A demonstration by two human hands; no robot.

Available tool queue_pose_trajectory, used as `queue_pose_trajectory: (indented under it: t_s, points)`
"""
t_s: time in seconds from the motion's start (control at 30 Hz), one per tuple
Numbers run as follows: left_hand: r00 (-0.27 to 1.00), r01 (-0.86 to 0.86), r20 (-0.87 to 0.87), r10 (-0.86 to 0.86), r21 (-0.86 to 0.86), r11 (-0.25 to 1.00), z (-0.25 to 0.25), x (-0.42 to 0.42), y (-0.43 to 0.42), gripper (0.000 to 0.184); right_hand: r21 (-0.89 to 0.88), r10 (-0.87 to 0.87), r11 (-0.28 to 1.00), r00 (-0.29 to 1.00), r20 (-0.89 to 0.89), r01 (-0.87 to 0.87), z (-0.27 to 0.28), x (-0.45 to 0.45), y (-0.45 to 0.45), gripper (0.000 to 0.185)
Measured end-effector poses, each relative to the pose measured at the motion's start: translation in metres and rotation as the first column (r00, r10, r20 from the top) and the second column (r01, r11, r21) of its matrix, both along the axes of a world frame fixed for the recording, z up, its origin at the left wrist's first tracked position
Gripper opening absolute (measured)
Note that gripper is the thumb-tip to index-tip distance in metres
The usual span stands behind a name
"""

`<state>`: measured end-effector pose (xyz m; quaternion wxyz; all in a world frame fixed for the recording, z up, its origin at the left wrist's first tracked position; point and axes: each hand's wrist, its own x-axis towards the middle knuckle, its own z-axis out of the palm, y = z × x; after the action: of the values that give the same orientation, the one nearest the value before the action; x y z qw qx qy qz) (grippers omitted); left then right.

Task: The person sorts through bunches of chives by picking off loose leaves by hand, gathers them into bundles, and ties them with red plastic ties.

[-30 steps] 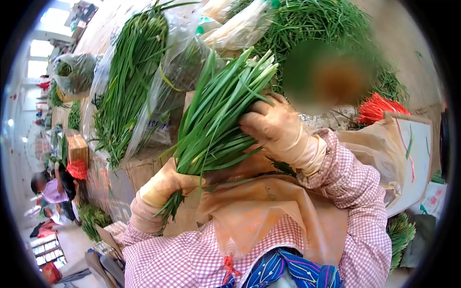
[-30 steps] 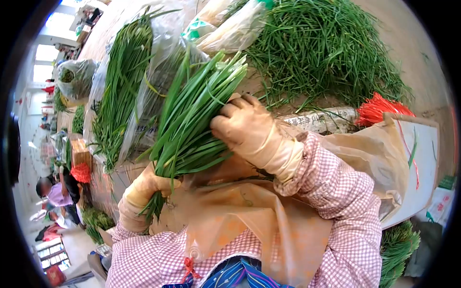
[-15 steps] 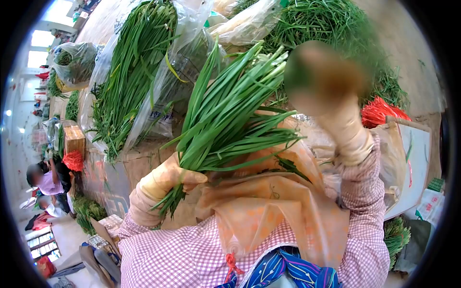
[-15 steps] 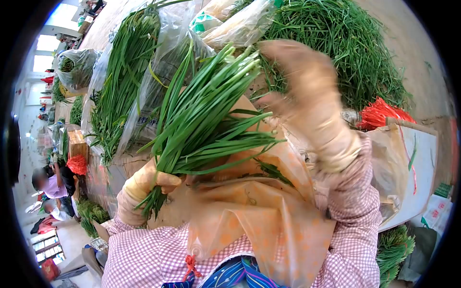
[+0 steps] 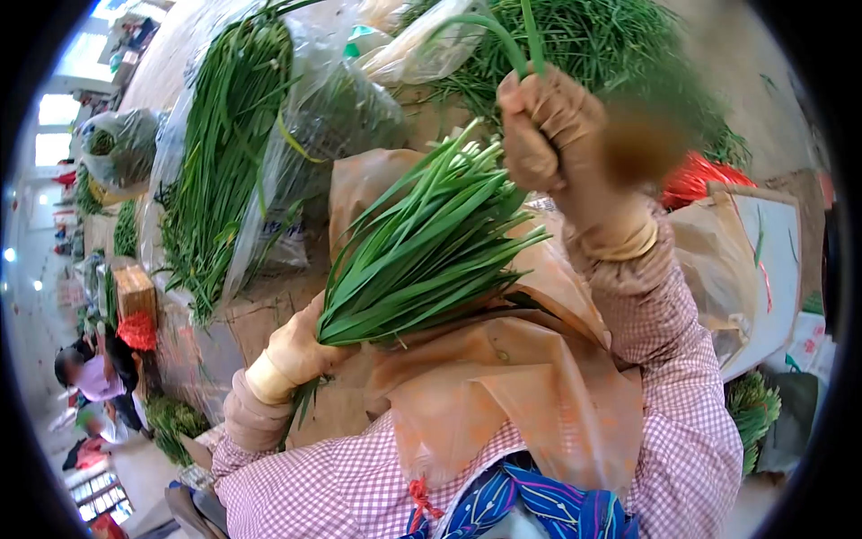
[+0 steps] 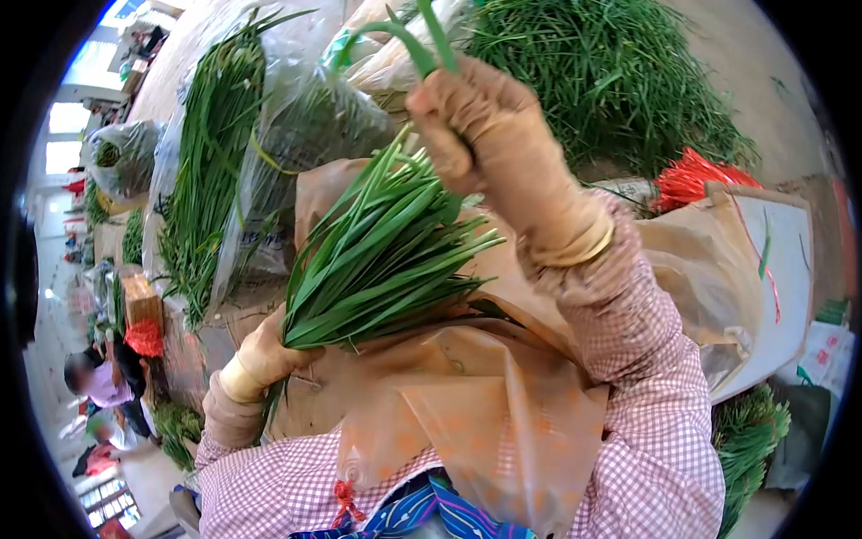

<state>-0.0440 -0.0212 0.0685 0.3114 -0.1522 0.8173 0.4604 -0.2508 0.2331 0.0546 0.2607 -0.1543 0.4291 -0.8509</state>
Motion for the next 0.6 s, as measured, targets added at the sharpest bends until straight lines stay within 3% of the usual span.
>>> queue_pose_trajectory:
  t_s: [0.03, 0.07, 0.13, 0.17, 0.23, 0.27, 0.3, 0.37, 0.4, 0.43, 0.47, 0.53, 0.6]
  points:
    - [0.998, -0.004, 0.061, 0.015, -0.188, 0.982, 0.001, 0.002, 0.003, 0.063, 0.011, -0.051, 0.999, 0.994, -0.097, 0.053, -0.001, -0.009, 0.015, 0.021]
    - [0.998, 0.014, 0.059, -0.003, -0.185, 0.983, -0.006, 0.006, 0.001, 0.063, 0.016, -0.100, 0.994, 0.976, -0.194, 0.105, -0.003, -0.019, 0.031, 0.021]
    - [0.983, 0.072, -0.148, -0.108, -0.229, 0.971, -0.028, 0.017, -0.008, 0.061, 0.101, -0.360, 0.922, 0.923, -0.135, 0.375, -0.011, -0.045, 0.071, 0.022]
    - [1.000, -0.005, -0.016, 0.003, -0.158, 0.987, -0.020, 0.011, -0.001, 0.061, 0.155, -0.482, 0.854, 0.868, -0.124, 0.496, -0.017, -0.059, 0.093, 0.023]
    - [0.996, 0.000, -0.087, -0.013, -0.154, 0.988, -0.030, 0.019, -0.002, 0.060, 0.427, -0.515, 0.667, 0.792, -0.328, 0.610, -0.075, -0.100, 0.143, 0.028]
    - [0.986, -0.002, -0.167, -0.024, -0.154, 0.988, -0.033, 0.018, -0.003, 0.060, 0.539, -0.422, 0.588, 0.797, -0.431, 0.603, -0.081, -0.098, 0.148, 0.032]
    - [0.985, -0.001, -0.170, -0.026, -0.154, 0.988, -0.034, 0.014, -0.003, 0.060, 0.606, -0.270, 0.596, 0.842, -0.467, 0.527, -0.069, -0.073, 0.134, 0.038]
    - [0.995, 0.007, -0.095, -0.018, -0.119, 0.993, -0.030, 0.013, -0.003, 0.059, 0.660, -0.036, 0.686, 0.921, -0.389, 0.306, -0.044, -0.030, 0.099, 0.054]
    - [0.996, 0.013, -0.090, -0.024, -0.120, 0.993, -0.027, 0.011, 0.001, 0.059, 0.640, -0.008, 0.705, 0.906, -0.422, 0.304, -0.051, -0.016, 0.084, 0.062]
    - [0.993, 0.013, -0.110, -0.038, -0.220, 0.975, -0.023, 0.010, 0.007, 0.058, 0.643, 0.111, 0.723, 0.876, -0.469, 0.253, -0.055, -0.006, 0.071, 0.071]
    - [0.990, 0.012, -0.127, -0.055, -0.319, 0.948, -0.019, 0.010, 0.014, 0.056, 0.697, 0.224, 0.628, 0.778, -0.588, 0.346, -0.048, 0.012, 0.055, 0.065]
    - [0.992, 0.007, -0.113, -0.053, -0.374, 0.928, -0.013, 0.010, 0.024, 0.055, 0.776, 0.435, 0.375, 0.643, -0.630, 0.507, -0.041, 0.025, 0.030, 0.042]
    - [0.994, 0.006, -0.096, -0.051, -0.422, 0.906, -0.012, 0.015, 0.024, 0.053, 0.764, 0.242, 0.551, 0.811, -0.533, 0.337, -0.061, 0.010, 0.025, 0.029]
